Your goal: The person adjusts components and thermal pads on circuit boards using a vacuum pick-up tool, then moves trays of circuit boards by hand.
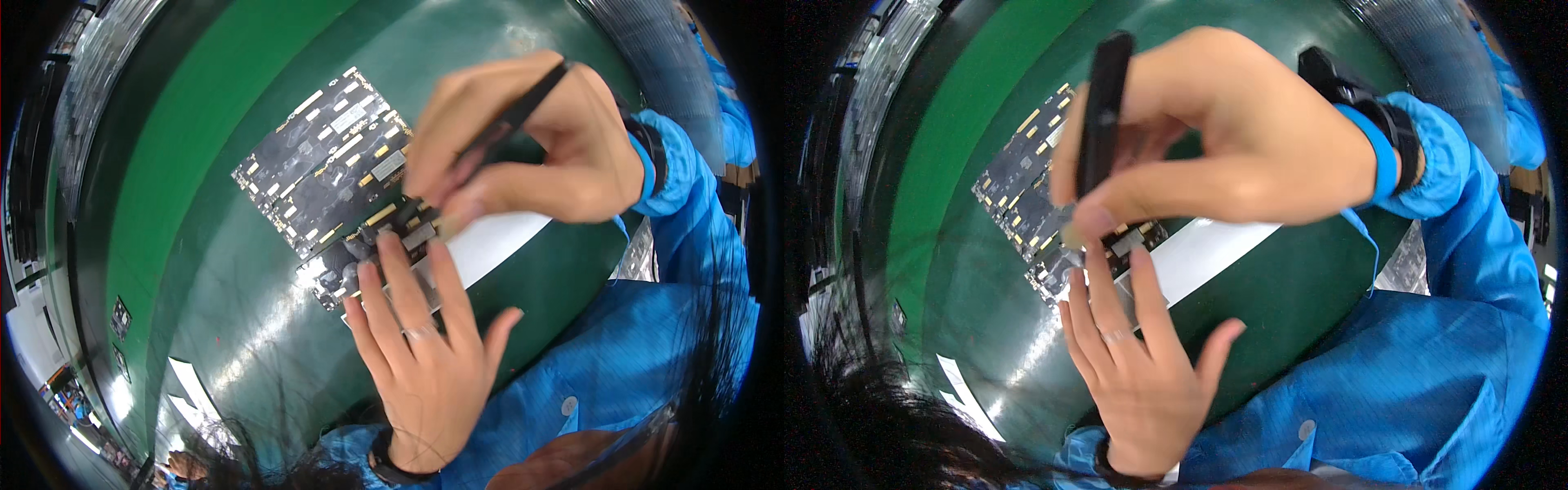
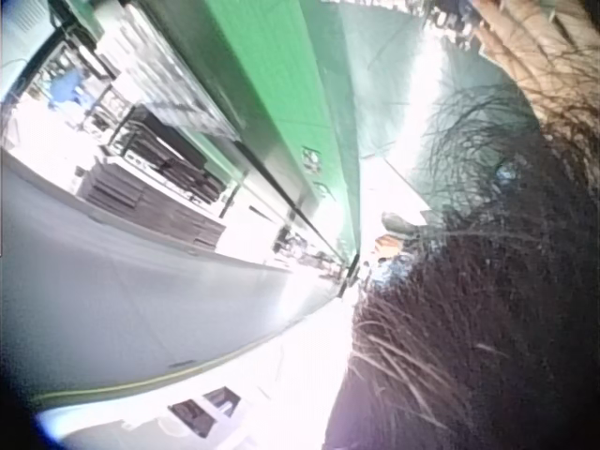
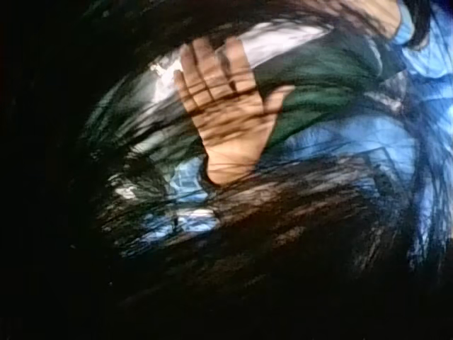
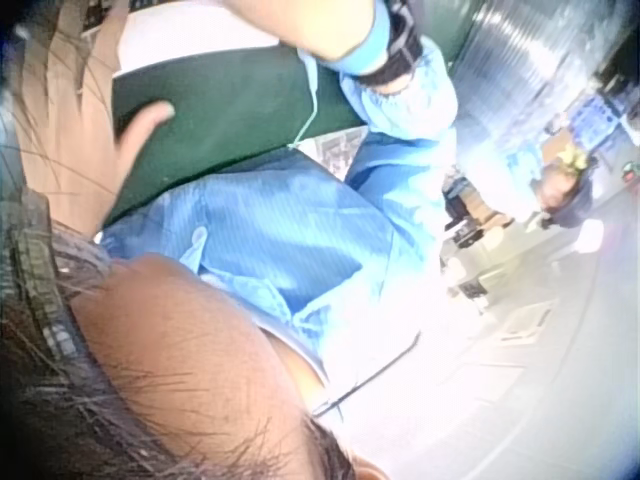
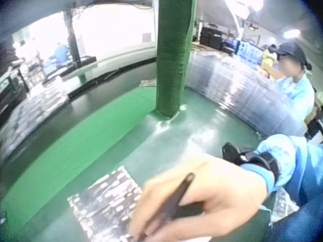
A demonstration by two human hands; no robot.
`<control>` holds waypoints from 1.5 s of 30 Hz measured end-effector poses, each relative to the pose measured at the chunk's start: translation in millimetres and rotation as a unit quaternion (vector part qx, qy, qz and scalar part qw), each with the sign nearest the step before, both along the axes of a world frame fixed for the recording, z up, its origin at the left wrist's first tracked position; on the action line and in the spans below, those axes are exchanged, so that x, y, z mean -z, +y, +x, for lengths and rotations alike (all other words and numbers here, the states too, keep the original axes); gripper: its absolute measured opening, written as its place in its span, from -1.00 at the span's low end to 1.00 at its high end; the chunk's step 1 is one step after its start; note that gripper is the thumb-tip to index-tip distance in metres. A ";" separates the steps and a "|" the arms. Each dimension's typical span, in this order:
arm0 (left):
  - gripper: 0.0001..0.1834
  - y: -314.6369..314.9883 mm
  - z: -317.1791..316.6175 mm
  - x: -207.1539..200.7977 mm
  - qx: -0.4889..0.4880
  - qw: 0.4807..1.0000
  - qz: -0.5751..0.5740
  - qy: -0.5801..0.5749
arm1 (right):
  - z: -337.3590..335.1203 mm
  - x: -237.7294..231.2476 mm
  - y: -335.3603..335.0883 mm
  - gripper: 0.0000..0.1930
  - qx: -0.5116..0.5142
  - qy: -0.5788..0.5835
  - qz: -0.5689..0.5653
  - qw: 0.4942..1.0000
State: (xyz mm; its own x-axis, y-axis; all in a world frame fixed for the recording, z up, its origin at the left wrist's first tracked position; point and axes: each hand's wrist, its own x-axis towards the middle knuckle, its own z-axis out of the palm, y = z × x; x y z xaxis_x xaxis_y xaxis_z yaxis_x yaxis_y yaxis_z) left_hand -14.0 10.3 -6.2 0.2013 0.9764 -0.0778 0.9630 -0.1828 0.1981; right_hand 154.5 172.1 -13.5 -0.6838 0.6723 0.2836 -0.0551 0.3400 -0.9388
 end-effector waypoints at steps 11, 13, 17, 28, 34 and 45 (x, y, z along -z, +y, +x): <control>-0.26 -27.0 17.3 -0.2 0.118 0.990 -0.066 -0.025 | 4.0 27.3 -27.1 -0.81 -0.050 -0.129 -0.044 0.989; -0.27 -25.6 15.9 0.1 0.125 0.989 -0.074 -0.020 | 2.4 30.6 -26.1 -0.81 -0.065 -0.122 -0.048 0.989; -0.28 -25.8 16.5 3.7 0.123 0.991 -0.059 -0.012 | 1.2 32.1 -24.6 -0.81 -0.096 -0.120 -0.030 0.988; -0.28 -18.1 15.7 7.4 0.108 0.992 -0.035 -0.056 | 8.9 25.1 -8.2 -0.83 0.014 -0.080 -0.087 0.993; -0.37 -17.1 12.8 9.6 0.103 0.993 0.029 -0.042 | 11.5 26.4 -1.4 -0.80 0.055 -0.085 -0.140 0.985; -0.09 6.7 9.9 18.7 0.053 0.996 0.000 -0.075 | 11.5 32.3 2.4 -0.76 0.068 -0.126 -0.078 0.987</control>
State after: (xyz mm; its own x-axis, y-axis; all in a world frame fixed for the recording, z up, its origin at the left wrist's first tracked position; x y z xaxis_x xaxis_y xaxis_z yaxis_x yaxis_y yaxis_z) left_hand -4.1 16.9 -24.9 0.3131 0.9489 -0.0397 0.8978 -0.2821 0.3383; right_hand 166.0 174.5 -45.8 -0.6206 0.7841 0.0023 0.2229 0.1792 -0.9582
